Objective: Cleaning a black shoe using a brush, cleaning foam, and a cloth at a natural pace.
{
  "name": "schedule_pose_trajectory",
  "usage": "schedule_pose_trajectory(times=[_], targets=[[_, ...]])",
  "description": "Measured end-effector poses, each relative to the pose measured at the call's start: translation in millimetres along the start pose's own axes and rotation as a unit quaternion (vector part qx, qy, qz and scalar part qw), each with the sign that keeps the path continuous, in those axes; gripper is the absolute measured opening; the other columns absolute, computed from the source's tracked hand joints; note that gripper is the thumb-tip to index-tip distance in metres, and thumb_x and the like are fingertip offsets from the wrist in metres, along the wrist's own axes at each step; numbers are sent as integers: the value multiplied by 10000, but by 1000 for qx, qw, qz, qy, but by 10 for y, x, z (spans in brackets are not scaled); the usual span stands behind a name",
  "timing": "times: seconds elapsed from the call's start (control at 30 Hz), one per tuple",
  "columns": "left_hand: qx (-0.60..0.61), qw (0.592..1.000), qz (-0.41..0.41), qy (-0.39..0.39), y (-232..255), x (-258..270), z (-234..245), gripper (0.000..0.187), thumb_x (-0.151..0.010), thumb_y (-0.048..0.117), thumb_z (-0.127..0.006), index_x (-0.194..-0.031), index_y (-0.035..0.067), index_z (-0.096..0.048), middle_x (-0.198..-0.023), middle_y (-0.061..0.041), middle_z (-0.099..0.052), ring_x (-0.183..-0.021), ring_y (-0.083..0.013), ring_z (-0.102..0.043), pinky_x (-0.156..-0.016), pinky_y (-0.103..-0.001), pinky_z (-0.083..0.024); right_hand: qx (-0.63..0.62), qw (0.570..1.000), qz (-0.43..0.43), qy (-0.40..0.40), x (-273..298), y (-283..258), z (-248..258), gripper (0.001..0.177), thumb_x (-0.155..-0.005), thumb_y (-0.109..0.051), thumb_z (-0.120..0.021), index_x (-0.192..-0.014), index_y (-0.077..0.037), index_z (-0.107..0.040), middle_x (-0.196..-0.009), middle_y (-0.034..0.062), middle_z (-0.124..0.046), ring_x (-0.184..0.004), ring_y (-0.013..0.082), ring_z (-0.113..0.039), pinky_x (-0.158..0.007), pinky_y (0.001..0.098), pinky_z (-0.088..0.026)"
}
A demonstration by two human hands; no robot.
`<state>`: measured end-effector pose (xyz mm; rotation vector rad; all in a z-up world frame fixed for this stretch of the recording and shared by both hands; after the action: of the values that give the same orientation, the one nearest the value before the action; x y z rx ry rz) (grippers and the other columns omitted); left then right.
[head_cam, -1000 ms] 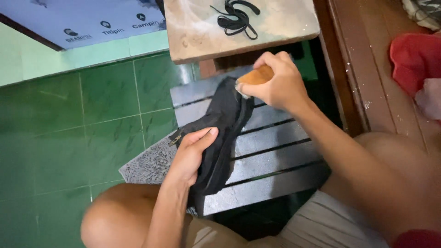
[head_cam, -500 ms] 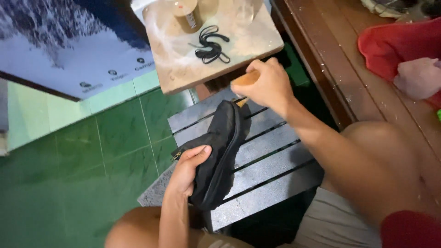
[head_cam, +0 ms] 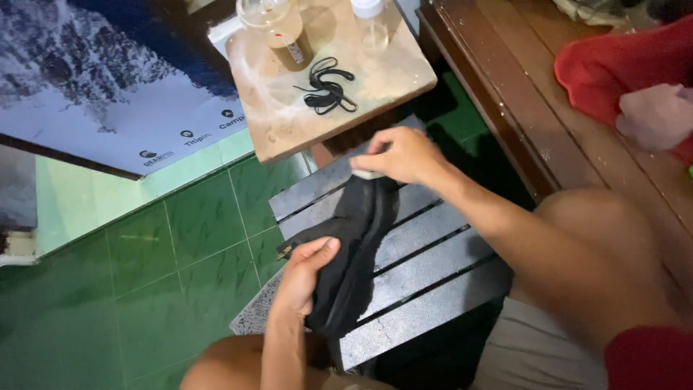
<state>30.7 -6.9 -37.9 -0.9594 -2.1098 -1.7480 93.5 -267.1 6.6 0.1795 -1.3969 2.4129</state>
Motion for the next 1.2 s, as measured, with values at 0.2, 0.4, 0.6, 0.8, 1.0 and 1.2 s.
schedule_pose_trajectory(times=[0.2, 0.4, 0.6, 0.8, 1.0, 1.2], targets=[[-15, 1000, 8, 5, -87, 27, -70, 167, -892, 129, -758, -947, -22, -807, -707, -225, -743, -603, -270, -747, -531, -340, -601, 135, 987, -28, 79, 25, 2, 151, 532, -644, -694, -790, -866, -210, -781, -936, 179, -721, -1045, 396, -680, -844, 483, -553], [-61, 998, -11, -3, -114, 41, -190, 138, -922, 128, -748, -957, 21, -828, -768, -175, -771, -699, -218, -749, -622, -323, -618, 198, 979, -56, 9, -49, 22, 65, 494, -600, -745, -752, -821, -305, -783, -946, 61, -773, -1013, 311, -718, -829, 425, -564], [-32, 999, -11, 0, -207, -5, -82, 140, -915, 120, -741, -942, 5, -817, -742, -187, -762, -642, -242, -752, -581, -305, -606, 75, 996, -38, -9, 48, -107, 127, 402, -628, -601, -776, -864, -276, -794, -997, 83, -774, -1068, 307, -698, -883, 416, -541], [-58, 998, -10, -9, -284, -167, 20, 153, -937, 125, -727, -957, 7, -822, -778, -167, -766, -702, -213, -741, -653, -326, -618, 295, 951, 21, 92, -134, 132, 139, 582, -600, -624, -807, -866, -106, -795, -1072, 300, -657, -1085, 486, -622, -834, 505, -540], [-37, 999, -27, -13, -375, -314, 155, 166, -927, 145, -742, -960, -1, -813, -787, -176, -766, -704, -229, -749, -661, -338, -612, 120, 991, -62, -19, -85, -12, 64, 471, -631, -656, -758, -868, -253, -808, -1049, 123, -770, -1121, 352, -685, -909, 433, -552], [-24, 999, -42, -16, -301, -218, 205, 138, -914, 133, -746, -945, 17, -814, -775, -192, -764, -693, -241, -751, -617, -334, -610, 132, 989, -50, 31, 98, -66, 170, 515, -639, -651, -793, -872, -192, -796, -1037, 206, -746, -1114, 433, -666, -897, 476, -531]])
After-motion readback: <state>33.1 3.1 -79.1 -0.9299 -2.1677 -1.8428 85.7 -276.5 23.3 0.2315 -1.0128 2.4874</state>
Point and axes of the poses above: each hand's wrist, its own x-axis away from the middle knuckle, its own z-axis out of the back of the hand, y = z × x, the point moved 3 cm from there along -x, towards the middle knuckle
